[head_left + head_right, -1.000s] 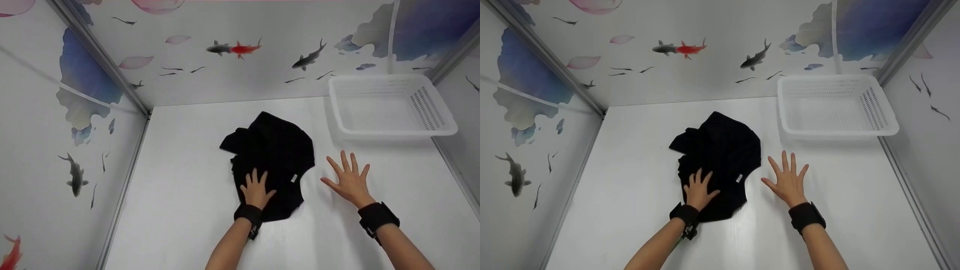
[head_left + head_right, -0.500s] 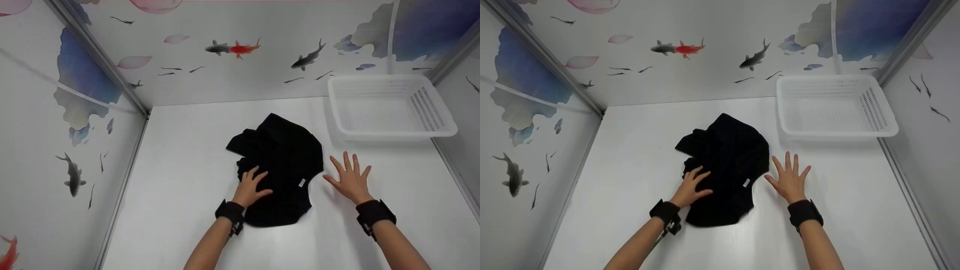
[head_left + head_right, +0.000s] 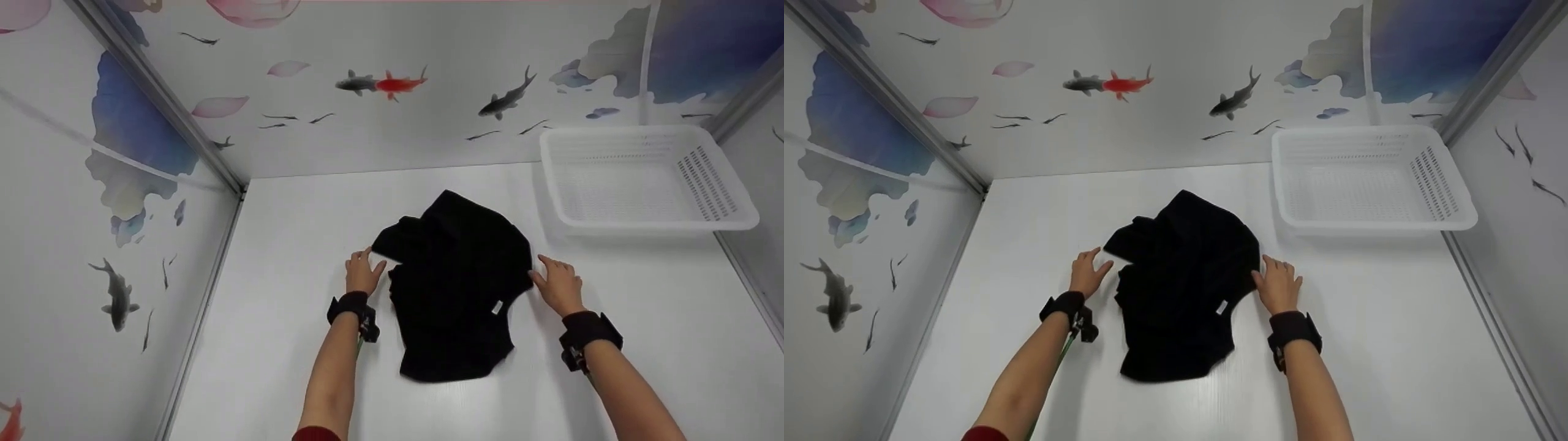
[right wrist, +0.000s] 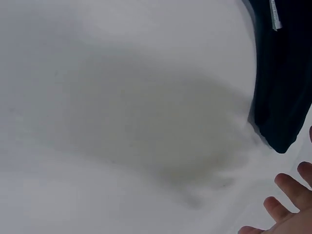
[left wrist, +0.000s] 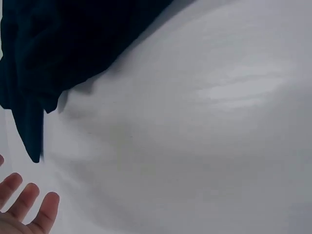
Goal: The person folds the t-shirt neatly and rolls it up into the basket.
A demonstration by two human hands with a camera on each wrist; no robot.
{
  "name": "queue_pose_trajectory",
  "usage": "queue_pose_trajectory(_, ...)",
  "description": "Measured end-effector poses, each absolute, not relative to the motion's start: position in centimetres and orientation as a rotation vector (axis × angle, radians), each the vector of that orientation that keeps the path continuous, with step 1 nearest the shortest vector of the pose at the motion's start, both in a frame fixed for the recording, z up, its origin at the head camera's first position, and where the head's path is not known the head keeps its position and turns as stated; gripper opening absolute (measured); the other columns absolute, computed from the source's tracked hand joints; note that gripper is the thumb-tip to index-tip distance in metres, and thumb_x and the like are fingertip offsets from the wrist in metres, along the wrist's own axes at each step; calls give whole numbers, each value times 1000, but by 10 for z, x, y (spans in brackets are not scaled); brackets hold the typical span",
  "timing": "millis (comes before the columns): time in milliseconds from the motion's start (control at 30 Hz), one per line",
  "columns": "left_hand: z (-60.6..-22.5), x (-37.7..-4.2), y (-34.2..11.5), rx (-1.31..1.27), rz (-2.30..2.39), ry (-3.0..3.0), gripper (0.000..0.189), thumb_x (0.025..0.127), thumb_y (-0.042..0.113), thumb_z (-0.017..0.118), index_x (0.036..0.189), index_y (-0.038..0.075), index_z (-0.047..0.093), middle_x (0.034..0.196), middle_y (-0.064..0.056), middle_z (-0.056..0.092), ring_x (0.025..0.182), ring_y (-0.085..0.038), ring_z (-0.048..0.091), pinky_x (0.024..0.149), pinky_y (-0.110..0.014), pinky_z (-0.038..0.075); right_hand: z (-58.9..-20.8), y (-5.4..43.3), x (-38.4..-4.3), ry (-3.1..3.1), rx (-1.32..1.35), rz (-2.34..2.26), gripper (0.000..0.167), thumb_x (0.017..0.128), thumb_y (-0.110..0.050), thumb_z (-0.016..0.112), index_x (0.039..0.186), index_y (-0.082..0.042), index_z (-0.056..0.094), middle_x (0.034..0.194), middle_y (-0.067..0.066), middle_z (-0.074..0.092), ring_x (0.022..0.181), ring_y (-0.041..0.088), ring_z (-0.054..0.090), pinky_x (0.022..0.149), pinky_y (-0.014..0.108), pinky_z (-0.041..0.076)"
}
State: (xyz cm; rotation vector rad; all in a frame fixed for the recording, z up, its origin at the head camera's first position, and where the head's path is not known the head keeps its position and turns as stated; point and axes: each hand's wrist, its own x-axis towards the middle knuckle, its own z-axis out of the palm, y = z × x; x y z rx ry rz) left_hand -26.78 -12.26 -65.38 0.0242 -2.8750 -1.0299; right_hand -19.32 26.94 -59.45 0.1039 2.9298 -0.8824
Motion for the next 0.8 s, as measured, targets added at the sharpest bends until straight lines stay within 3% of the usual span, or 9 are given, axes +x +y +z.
queue_pose_trajectory(200, -794, -341, -148, 129, -970, -2901, 77, 91, 63, 53, 139, 3, 51, 127, -23, 53, 112, -43, 48, 93, -42, 43, -599, 270, -205, 2766, 217, -1064, 51, 100, -15, 50, 138, 18, 37, 132, 39, 46, 122, 56, 41, 99, 63, 36)
queue_pose_trajectory(267, -811, -356, -150, 152, -1069, -2907, 79, 92, 62, 54, 141, 1, 48, 130, -24, 53, 116, -44, 47, 97, -44, 41, -600, 269, -211, 2724, 239, -1113, 51, 100, -14, 49, 138, 19, 35, 131, 41, 46, 121, 55, 42, 100, 59, 37)
queue_pose_trajectory(300, -811, -360, -150, 161, -1161, -2923, 79, 93, 60, 52, 145, 1, 43, 135, -23, 51, 123, -45, 44, 102, -45, 39, -600, 268, -214, 2704, 254, -1136, 52, 101, -13, 48, 138, 20, 35, 130, 41, 46, 121, 55, 43, 100, 58, 38)
queue_pose_trajectory(467, -809, -373, -143, 220, -1390, -2868, 80, 93, 55, 57, 146, -3, 40, 134, -20, 55, 125, -38, 47, 102, -37, 41, -602, 263, -227, 2646, 361, -1209, 50, 100, -12, 48, 134, 23, 37, 126, 42, 49, 117, 53, 48, 98, 54, 42)
queue_pose_trajectory(567, -799, -367, -136, 298, -1394, -2792, 78, 90, 56, 60, 134, -9, 51, 120, -22, 62, 112, -36, 57, 88, -28, 47, -605, 258, -230, 2626, 433, -1221, 47, 98, -12, 50, 128, 24, 44, 122, 41, 52, 114, 52, 50, 96, 52, 44)
queue_pose_trajectory(700, -739, -343, -123, 445, -1525, -2742, 55, 93, 38, 64, 120, -10, 62, 112, -23, 66, 104, -35, 62, 81, -32, 52, -609, 255, -231, 2641, 478, -1212, 39, 95, -12, 54, 114, 23, 55, 112, 38, 58, 103, 49, 55, 91, 51, 45)
queue_pose_trajectory(800, -698, -333, -121, 547, -1611, -2734, 36, 94, 23, 65, 113, -7, 67, 109, -21, 68, 103, -34, 63, 87, -41, 51, -608, 257, -232, 2695, 511, -1160, 31, 95, -11, 55, 101, 19, 61, 99, 32, 62, 90, 44, 58, 82, 50, 47)
